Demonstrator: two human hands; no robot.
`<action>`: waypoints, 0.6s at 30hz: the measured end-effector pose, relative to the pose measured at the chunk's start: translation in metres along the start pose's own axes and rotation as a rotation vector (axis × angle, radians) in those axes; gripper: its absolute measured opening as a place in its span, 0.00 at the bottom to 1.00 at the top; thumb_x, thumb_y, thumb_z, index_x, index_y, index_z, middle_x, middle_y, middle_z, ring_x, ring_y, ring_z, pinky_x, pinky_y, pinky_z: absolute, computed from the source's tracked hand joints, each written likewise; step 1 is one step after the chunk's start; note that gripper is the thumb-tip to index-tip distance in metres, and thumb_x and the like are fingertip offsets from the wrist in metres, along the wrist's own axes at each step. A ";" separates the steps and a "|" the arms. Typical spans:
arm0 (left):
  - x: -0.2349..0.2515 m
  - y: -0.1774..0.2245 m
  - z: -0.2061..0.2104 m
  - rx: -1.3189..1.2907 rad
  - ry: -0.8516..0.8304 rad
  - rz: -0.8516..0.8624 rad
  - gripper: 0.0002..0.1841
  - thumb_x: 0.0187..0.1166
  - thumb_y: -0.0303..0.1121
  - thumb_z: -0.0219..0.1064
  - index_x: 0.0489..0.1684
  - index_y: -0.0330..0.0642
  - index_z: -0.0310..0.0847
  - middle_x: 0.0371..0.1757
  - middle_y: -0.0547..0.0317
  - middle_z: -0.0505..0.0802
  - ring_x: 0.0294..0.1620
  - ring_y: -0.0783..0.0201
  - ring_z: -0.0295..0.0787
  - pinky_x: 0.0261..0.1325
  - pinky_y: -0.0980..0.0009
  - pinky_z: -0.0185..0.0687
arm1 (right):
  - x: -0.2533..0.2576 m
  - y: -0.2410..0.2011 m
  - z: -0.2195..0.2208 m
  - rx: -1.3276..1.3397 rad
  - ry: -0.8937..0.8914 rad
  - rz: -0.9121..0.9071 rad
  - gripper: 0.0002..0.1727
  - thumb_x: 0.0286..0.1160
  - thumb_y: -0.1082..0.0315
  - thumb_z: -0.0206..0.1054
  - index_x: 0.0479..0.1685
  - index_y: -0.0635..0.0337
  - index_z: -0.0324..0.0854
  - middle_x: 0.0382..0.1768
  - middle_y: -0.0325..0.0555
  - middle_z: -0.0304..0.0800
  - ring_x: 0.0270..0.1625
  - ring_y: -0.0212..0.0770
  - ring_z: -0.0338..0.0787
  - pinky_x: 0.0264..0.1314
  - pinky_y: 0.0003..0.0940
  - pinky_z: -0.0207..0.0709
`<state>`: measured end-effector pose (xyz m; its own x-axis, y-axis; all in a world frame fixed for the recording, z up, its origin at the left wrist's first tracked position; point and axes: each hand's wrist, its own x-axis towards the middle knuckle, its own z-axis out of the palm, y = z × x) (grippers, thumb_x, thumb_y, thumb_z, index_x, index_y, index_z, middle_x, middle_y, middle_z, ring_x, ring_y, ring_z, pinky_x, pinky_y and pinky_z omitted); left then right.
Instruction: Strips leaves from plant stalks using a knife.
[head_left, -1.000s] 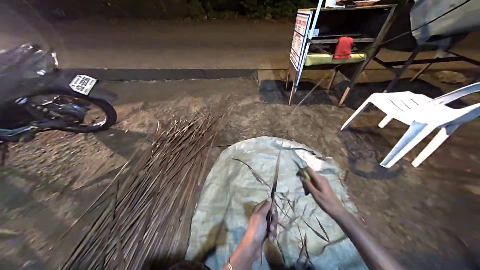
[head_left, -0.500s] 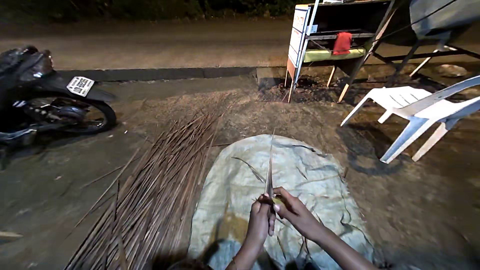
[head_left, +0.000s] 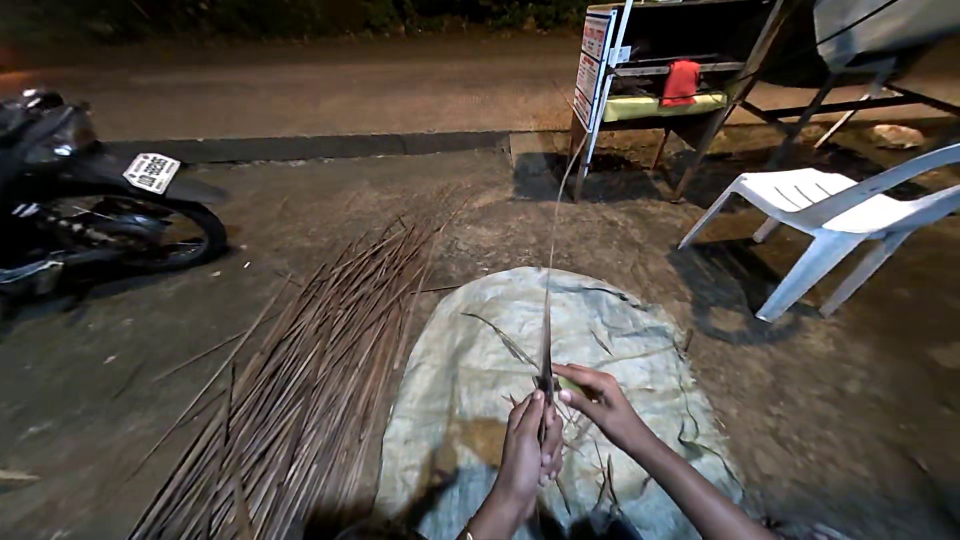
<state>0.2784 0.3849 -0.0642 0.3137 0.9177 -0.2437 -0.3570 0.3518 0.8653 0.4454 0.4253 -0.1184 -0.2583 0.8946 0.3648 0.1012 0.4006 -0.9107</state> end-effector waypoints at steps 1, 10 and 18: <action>-0.001 -0.001 -0.001 -0.014 -0.033 -0.010 0.25 0.94 0.36 0.28 0.23 0.51 0.67 0.08 0.77 0.68 0.05 0.82 0.58 0.11 0.86 0.57 | 0.001 0.002 -0.003 -0.013 0.016 -0.005 0.23 0.80 0.58 0.66 0.68 0.62 0.87 0.50 0.43 0.94 0.44 0.22 0.87 0.48 0.19 0.80; -0.003 0.003 -0.005 -0.105 -0.093 -0.129 0.26 0.95 0.38 0.27 0.24 0.52 0.67 0.08 0.77 0.67 0.05 0.82 0.57 0.11 0.86 0.57 | 0.004 0.011 -0.011 -0.290 0.119 -0.084 0.23 0.79 0.47 0.64 0.64 0.47 0.92 0.27 0.33 0.83 0.28 0.26 0.76 0.38 0.32 0.71; -0.009 -0.001 -0.005 -0.181 -0.198 -0.204 0.26 0.94 0.39 0.26 0.25 0.54 0.68 0.07 0.78 0.66 0.05 0.83 0.57 0.11 0.87 0.57 | 0.014 0.013 -0.034 -0.228 0.142 0.011 0.23 0.76 0.54 0.66 0.65 0.53 0.90 0.38 0.36 0.91 0.33 0.25 0.80 0.40 0.30 0.75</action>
<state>0.2717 0.3769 -0.0650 0.5536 0.7774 -0.2988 -0.4143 0.5683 0.7109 0.4760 0.4495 -0.1187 -0.1198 0.9117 0.3930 0.3216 0.4102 -0.8534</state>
